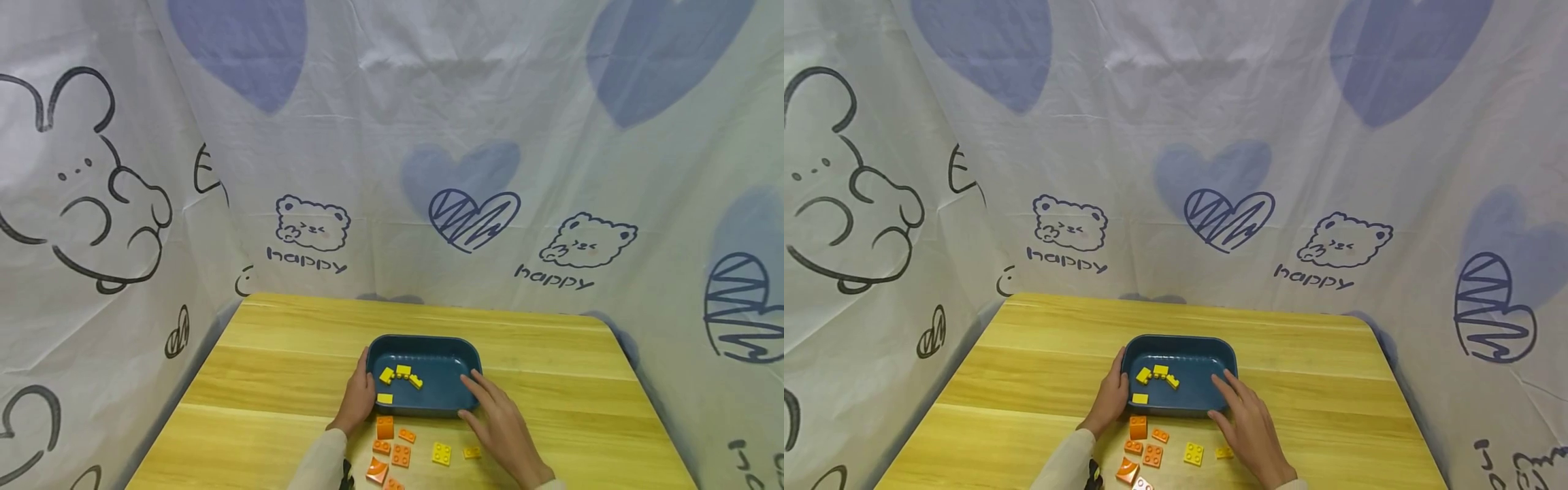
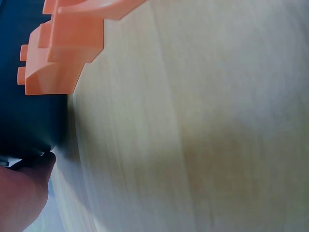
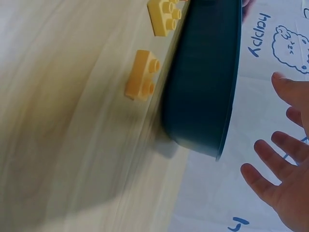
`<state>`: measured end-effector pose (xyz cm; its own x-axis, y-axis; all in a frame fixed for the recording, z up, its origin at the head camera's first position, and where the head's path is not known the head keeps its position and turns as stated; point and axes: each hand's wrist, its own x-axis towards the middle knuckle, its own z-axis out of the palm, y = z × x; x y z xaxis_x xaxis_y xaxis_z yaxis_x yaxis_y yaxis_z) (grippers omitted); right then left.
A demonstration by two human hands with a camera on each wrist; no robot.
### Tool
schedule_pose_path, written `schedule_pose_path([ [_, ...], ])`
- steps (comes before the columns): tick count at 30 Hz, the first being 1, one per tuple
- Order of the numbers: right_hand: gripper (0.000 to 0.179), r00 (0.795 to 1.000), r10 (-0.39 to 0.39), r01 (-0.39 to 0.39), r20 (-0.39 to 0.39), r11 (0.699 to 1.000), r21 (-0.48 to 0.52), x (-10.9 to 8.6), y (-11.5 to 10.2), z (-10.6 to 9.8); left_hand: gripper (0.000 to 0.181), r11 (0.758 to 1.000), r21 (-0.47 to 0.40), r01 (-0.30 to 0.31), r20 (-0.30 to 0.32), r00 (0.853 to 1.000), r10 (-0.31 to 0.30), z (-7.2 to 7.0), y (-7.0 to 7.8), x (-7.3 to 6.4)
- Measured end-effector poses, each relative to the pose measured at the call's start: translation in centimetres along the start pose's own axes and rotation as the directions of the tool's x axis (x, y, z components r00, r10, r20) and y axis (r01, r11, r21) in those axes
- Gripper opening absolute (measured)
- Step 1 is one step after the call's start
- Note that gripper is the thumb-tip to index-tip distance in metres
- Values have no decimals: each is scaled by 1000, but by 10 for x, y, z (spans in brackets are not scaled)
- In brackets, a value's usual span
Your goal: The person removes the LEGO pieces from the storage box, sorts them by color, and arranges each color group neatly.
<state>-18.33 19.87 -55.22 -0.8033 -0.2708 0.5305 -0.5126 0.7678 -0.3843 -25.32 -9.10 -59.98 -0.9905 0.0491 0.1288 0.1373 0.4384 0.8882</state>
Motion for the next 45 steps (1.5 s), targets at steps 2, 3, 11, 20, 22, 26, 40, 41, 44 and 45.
schedule_pose_path([
  [2,70,1000,-5,5,-6,1000,8,3,0,3,55,1000,-3,-4,-1,1000,4,0,0,0],
  [3,69,1000,-3,3,-6,1000,12,5,0,5,55,1000,-3,-3,-1,1000,3,0,0,0],
  [11,67,1000,13,-14,26,999,33,23,-5,21,55,1000,-13,-2,1,1000,2,0,-1,-2],
  [20,67,991,36,-41,128,999,31,38,-11,37,55,1000,-11,1,-1,1000,-1,0,-1,0],
  [22,67,990,34,-39,137,999,32,41,-12,39,56,1000,-13,3,1,1000,-3,0,0,0],
  [26,67,990,18,-24,140,999,42,48,-12,41,55,1000,-13,-8,1,1000,8,0,0,0],
  [40,68,973,35,-46,229,998,43,56,-6,59,56,999,-33,17,6,1000,-17,0,-1,-1],
  [41,68,971,35,-47,235,998,45,56,-6,60,56,999,-30,11,5,1000,-11,-1,-1,-1],
  [44,66,965,41,-58,261,997,55,56,-6,64,55,999,-30,15,6,1000,-15,-1,0,0],
  [45,65,961,46,-64,271,996,58,57,-6,65,55,999,-30,14,7,1000,-14,-1,1,0],
])
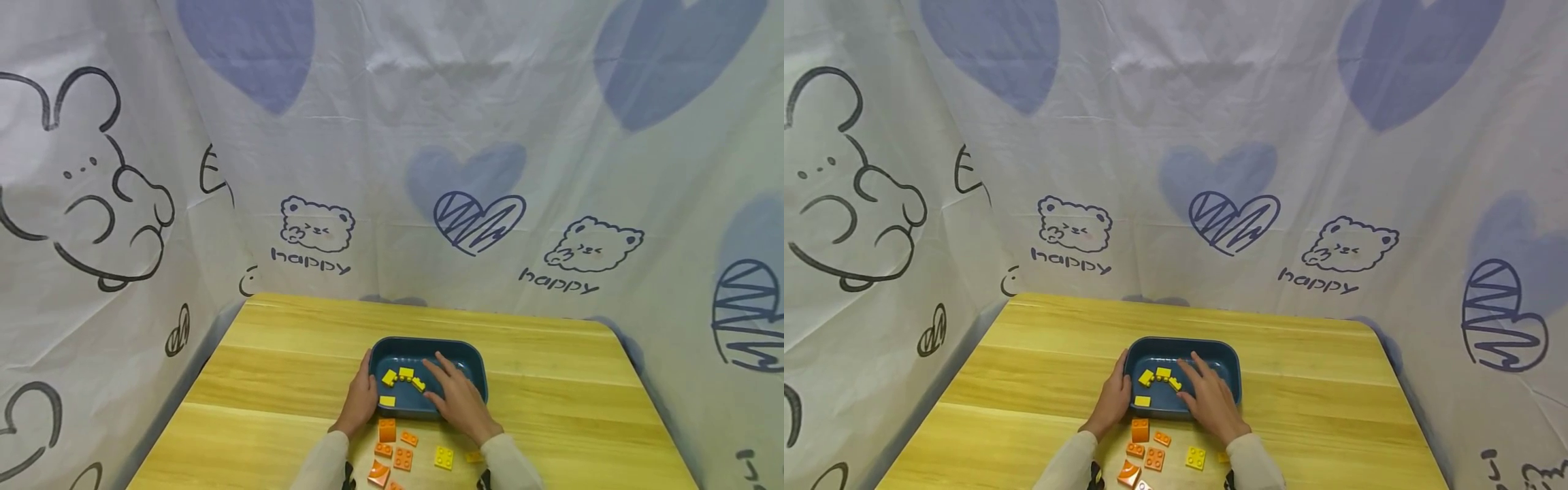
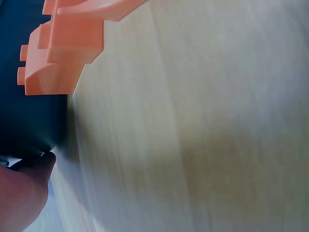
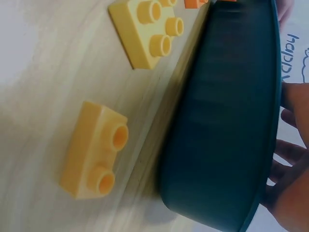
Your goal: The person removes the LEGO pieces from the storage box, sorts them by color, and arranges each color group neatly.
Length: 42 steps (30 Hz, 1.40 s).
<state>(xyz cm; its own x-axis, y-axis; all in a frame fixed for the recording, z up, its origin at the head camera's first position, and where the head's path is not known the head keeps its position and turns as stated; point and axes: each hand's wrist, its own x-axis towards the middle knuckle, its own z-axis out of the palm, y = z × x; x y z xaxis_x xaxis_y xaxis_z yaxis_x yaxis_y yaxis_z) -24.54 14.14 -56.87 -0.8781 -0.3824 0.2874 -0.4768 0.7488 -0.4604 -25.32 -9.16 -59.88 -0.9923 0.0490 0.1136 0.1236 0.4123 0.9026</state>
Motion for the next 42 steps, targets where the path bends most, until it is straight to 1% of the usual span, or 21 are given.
schedule_pose_path([
  [7,61,996,50,-53,73,998,34,6,-1,7,56,1000,0,-2,3,1000,2,0,0,-1],
  [15,57,994,37,-41,101,999,36,16,0,11,56,1000,-2,5,3,1000,-5,1,0,-1],
  [20,52,991,48,-54,126,998,43,23,0,13,56,1000,-2,-2,8,1000,2,1,0,1],
  [28,40,976,107,-121,190,991,65,33,-2,18,56,1000,-16,18,14,1000,-18,1,-1,0],
  [31,36,974,118,-132,193,989,63,35,-3,20,56,1000,-13,24,11,1000,-24,1,-2,-1],
  [38,23,976,119,-126,180,991,31,41,-4,24,56,1000,-14,17,4,1000,-17,0,-3,0],
  [42,17,975,122,-133,186,990,47,43,-3,25,56,1000,-7,20,5,1000,-20,0,-3,0],
])
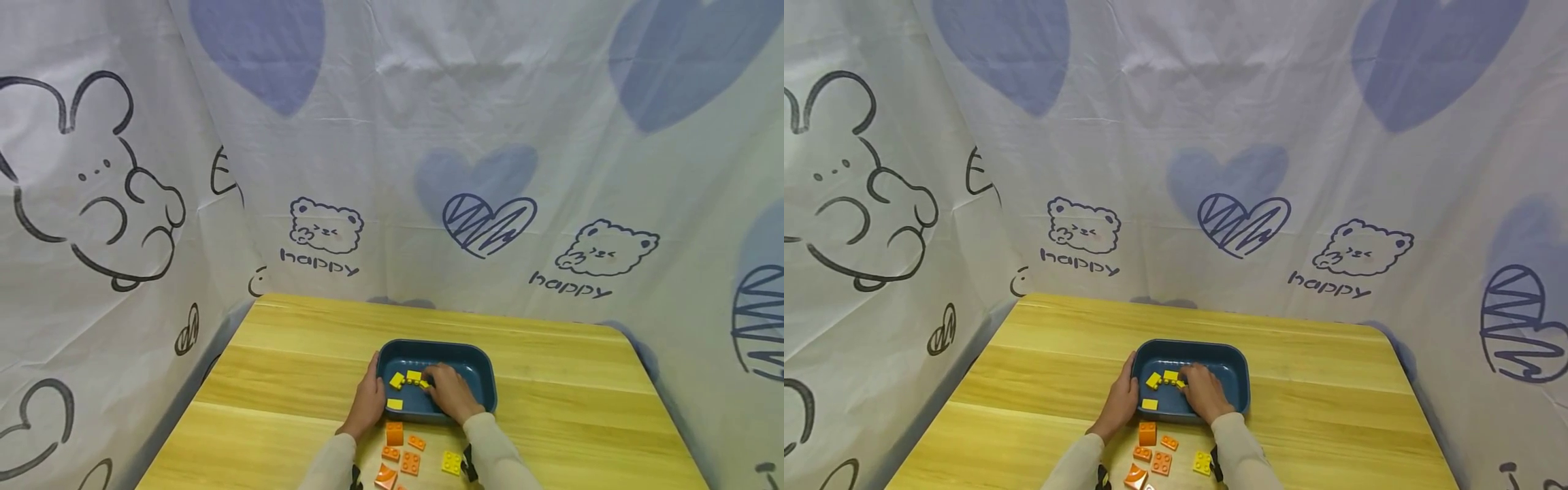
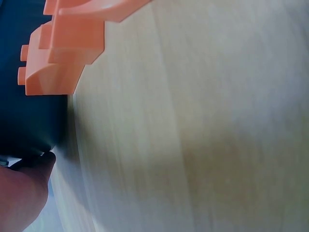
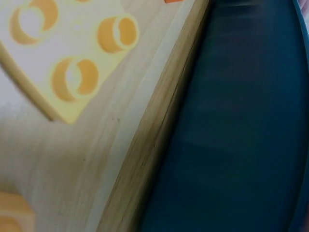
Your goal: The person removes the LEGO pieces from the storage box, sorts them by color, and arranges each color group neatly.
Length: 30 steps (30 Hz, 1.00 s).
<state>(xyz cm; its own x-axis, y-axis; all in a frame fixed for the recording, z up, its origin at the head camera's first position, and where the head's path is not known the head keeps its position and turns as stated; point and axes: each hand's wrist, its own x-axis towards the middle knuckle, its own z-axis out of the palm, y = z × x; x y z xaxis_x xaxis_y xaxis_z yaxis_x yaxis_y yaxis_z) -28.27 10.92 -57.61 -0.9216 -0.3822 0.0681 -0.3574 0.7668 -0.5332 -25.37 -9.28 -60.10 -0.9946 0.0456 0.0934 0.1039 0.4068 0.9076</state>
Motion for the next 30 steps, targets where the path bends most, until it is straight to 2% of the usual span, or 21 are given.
schedule_pose_path([
  [10,15,1000,-16,16,-8,1000,21,-1,1,0,56,1000,-8,9,1,1000,-9,1,0,0],
  [20,22,998,-45,47,-54,998,29,-3,1,0,56,1000,-8,-2,1,1000,2,0,0,2],
  [30,22,996,-47,49,-81,999,13,-4,3,-2,56,1000,-11,-1,-10,1000,1,0,-2,1],
])
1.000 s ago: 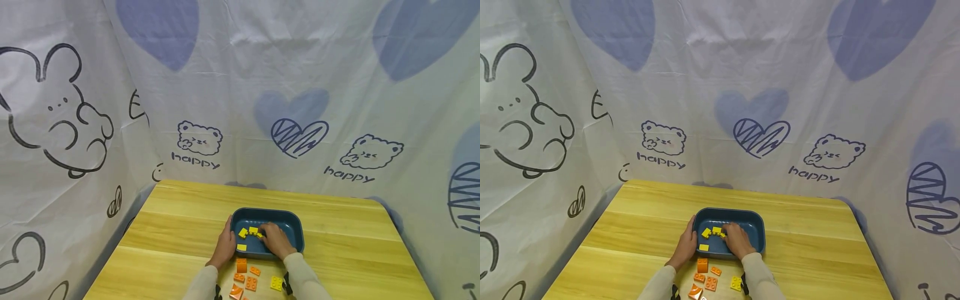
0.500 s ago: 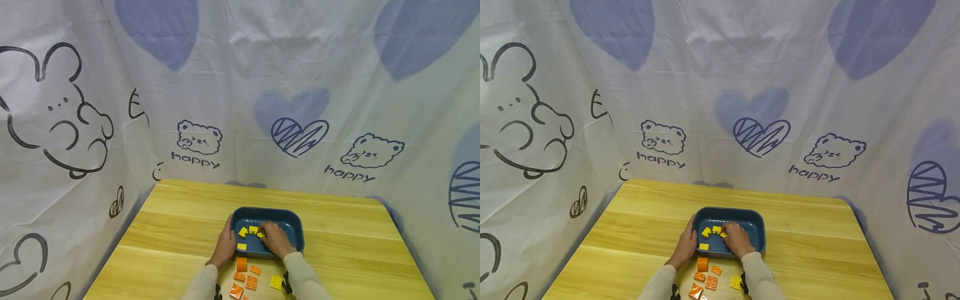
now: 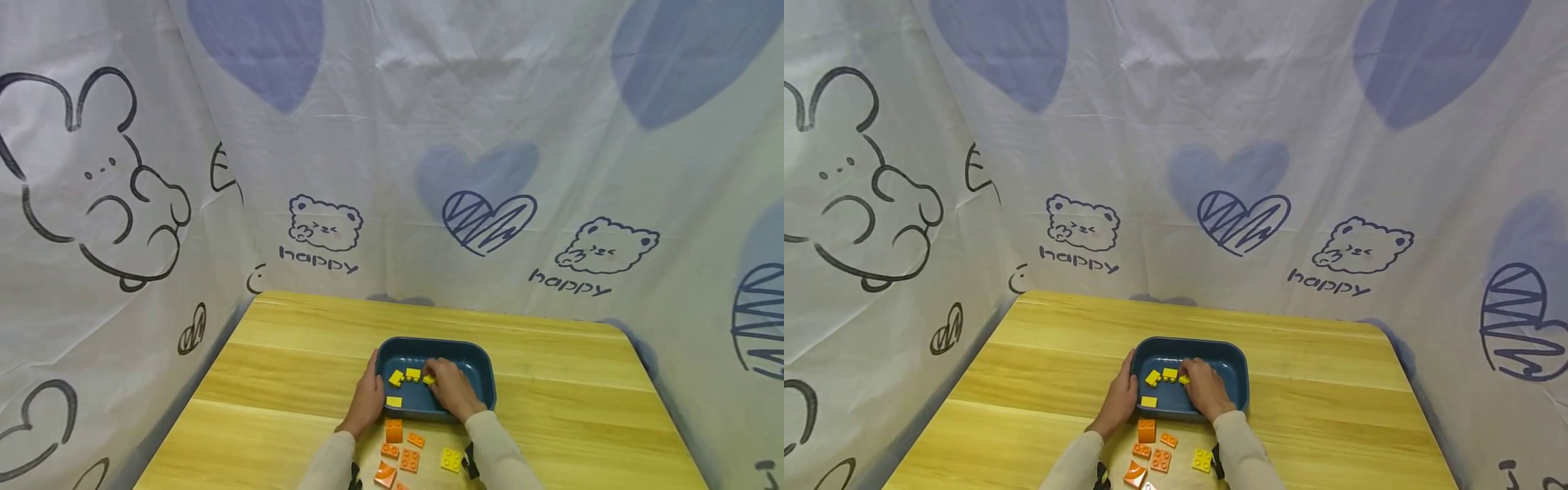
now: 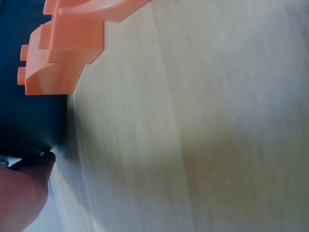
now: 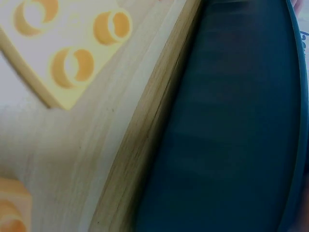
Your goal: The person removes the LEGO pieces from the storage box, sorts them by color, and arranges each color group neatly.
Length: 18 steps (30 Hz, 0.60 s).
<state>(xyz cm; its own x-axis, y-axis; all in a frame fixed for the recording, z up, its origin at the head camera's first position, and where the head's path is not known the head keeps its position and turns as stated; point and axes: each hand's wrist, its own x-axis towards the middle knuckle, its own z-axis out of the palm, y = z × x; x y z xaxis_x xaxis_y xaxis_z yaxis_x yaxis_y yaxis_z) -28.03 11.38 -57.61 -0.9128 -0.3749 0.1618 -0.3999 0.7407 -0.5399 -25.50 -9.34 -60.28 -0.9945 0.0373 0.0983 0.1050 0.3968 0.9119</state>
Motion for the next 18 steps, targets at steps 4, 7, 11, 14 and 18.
schedule_pose_path([
  [4,21,1000,6,-6,6,1000,-4,-1,-1,-1,56,1000,1,1,0,1000,-1,0,-1,0],
  [7,21,1000,7,-7,9,1000,-6,-2,-1,-1,56,1000,-1,-5,3,1000,5,0,-1,-1],
  [11,21,1000,2,-2,-1,1000,-9,-3,1,-1,56,1000,1,-12,1,1000,12,1,0,-1],
  [14,20,1000,-9,8,-22,1000,-23,-3,2,-2,56,1000,6,-19,-5,1000,19,1,1,-2],
  [18,20,998,-26,23,-59,999,-47,-3,3,-5,55,999,16,-27,-11,1000,28,1,2,-1],
])
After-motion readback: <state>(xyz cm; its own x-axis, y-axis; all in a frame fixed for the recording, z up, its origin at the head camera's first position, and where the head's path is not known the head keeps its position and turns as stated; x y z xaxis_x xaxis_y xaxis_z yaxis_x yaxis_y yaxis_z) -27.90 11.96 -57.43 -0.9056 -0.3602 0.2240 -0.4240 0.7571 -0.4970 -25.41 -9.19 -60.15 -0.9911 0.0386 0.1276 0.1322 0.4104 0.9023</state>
